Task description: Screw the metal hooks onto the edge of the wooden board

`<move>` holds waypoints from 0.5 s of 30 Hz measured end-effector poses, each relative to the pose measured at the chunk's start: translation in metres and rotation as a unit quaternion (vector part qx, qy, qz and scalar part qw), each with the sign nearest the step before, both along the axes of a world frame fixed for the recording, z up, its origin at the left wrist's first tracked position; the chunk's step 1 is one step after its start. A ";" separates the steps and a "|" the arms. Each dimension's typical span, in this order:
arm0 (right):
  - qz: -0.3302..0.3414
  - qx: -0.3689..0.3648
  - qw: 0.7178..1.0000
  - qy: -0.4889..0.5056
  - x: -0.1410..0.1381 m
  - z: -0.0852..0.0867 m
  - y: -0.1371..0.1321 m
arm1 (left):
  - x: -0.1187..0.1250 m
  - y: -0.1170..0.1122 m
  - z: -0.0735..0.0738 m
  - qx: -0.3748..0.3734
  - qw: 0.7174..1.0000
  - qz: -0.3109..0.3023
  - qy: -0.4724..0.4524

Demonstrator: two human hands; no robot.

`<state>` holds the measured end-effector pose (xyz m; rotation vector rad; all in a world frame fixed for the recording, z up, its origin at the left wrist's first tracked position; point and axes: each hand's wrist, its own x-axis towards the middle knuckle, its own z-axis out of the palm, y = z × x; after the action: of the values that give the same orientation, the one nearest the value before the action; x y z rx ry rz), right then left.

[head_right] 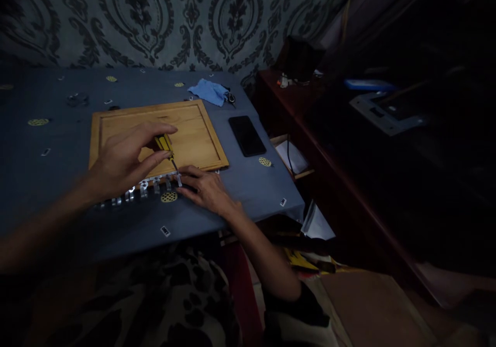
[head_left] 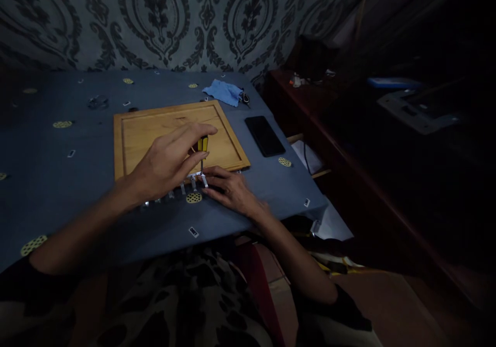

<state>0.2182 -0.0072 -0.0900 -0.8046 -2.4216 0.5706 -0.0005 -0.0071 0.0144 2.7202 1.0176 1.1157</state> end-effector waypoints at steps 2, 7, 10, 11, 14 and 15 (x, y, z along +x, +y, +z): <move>0.000 0.002 1.000 0.000 0.000 0.000 0.000 | 0.000 0.000 0.000 0.002 1.000 -0.005 0.002; -0.005 0.006 1.000 -0.004 0.000 0.000 0.000 | 0.000 0.001 -0.002 -0.016 1.000 -0.018 -0.002; -0.008 0.003 1.000 -0.008 0.000 0.000 0.000 | 0.000 0.001 -0.002 -0.027 0.999 -0.022 -0.002; -0.007 0.000 1.000 -0.008 0.000 0.001 0.000 | 0.000 0.001 -0.001 -0.031 0.999 -0.027 0.001; -0.002 -0.003 1.000 -0.001 0.000 0.000 0.000 | -0.001 0.000 0.001 -0.044 0.998 -0.046 0.013; -0.002 -0.002 1.000 0.002 0.000 -0.001 0.000 | -0.001 0.000 0.001 -0.048 0.997 -0.052 0.017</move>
<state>0.2178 -0.0070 -0.0906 -0.8083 -2.4148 0.5761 -0.0019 -0.0069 0.0157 2.6900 0.8976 0.9817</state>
